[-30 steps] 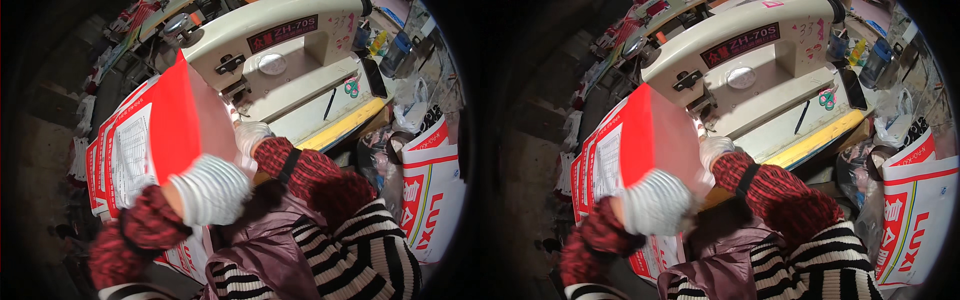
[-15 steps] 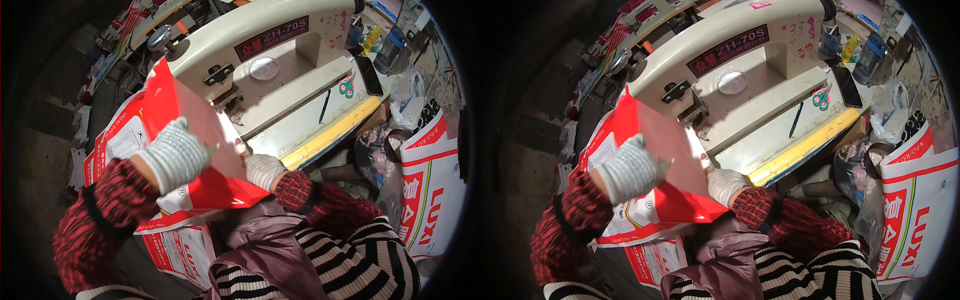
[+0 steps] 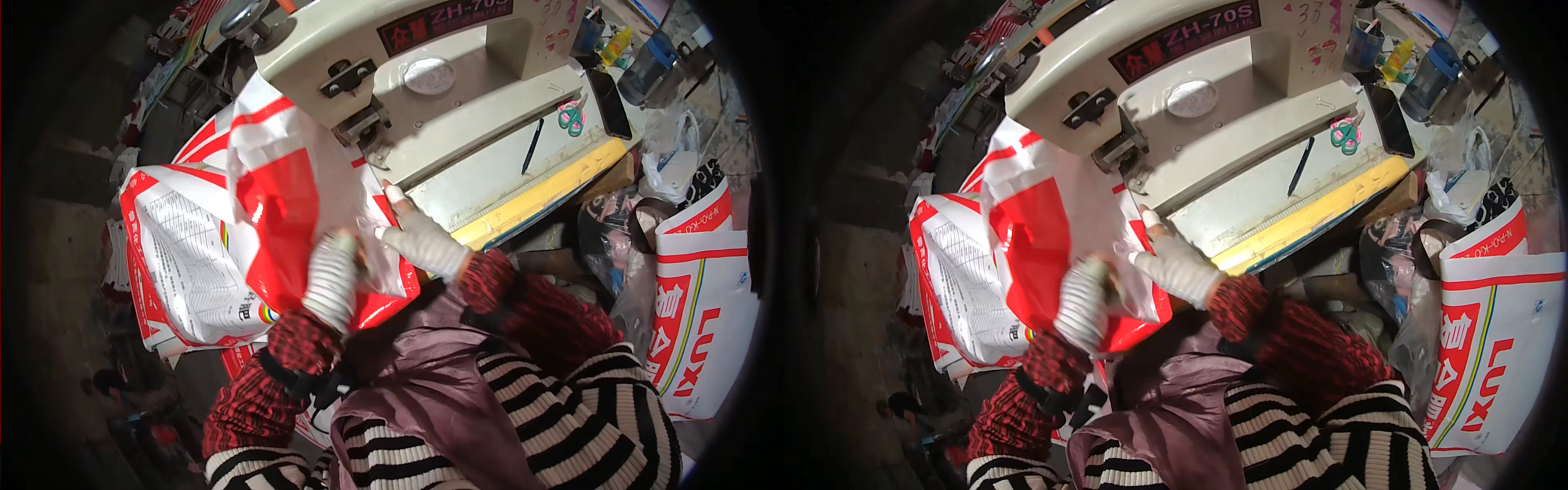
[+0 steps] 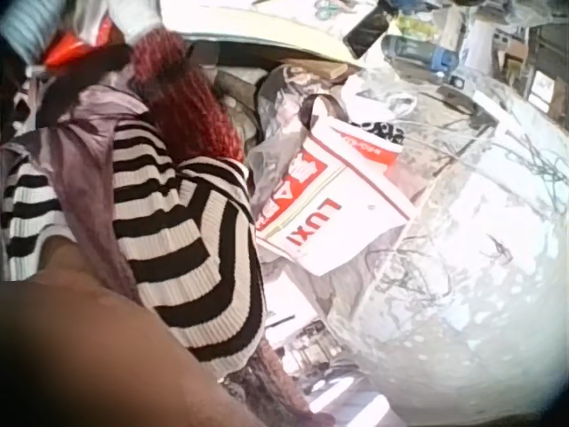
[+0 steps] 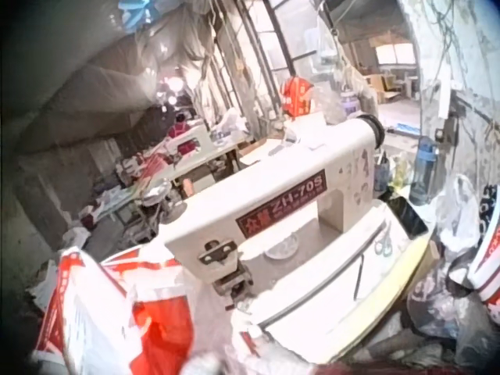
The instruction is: The recorder is using a large industrial sewing machine to sew large plastic composite fertilizer bags.
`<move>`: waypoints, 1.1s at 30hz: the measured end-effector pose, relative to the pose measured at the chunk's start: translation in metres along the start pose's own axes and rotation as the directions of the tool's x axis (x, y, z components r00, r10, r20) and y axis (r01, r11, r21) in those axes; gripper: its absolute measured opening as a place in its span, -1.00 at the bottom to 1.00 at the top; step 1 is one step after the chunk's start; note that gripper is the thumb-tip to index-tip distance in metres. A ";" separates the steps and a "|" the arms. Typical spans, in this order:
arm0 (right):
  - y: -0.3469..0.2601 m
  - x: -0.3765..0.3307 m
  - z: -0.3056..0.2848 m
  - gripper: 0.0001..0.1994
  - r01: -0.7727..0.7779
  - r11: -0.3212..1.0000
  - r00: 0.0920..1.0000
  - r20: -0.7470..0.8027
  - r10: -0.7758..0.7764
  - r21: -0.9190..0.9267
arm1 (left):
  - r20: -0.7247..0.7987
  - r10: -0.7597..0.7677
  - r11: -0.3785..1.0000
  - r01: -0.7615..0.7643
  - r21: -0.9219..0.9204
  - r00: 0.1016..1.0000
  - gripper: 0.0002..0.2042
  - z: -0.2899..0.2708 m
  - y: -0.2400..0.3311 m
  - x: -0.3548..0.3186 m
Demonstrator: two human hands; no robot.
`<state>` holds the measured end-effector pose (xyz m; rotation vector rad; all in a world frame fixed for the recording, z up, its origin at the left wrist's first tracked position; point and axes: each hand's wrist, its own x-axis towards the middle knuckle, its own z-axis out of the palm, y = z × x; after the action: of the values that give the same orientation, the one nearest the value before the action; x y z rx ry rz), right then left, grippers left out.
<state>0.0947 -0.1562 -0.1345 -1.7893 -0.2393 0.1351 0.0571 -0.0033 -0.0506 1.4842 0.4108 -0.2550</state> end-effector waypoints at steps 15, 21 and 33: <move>0.012 -0.055 -0.006 -0.76 -0.253 0.819 0.934 0.350 0.069 0.515 | 0.184 0.198 0.172 -0.219 0.961 0.963 -0.58 0.006 0.018 0.018; -0.010 -0.053 -0.012 -0.79 -0.146 0.841 0.946 0.322 -0.035 0.521 | 0.072 0.218 0.641 -0.198 0.741 0.973 -0.90 0.018 -0.013 0.063; 0.029 0.009 -0.030 -0.83 -0.459 0.608 0.880 0.423 0.214 0.648 | 0.609 0.063 -0.051 -0.607 0.793 0.791 -0.52 0.044 0.020 0.004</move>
<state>0.1123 -0.1885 -0.1551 -0.9568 -0.0314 0.7011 0.0742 -0.0447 -0.0325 2.8330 -0.8015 -0.4640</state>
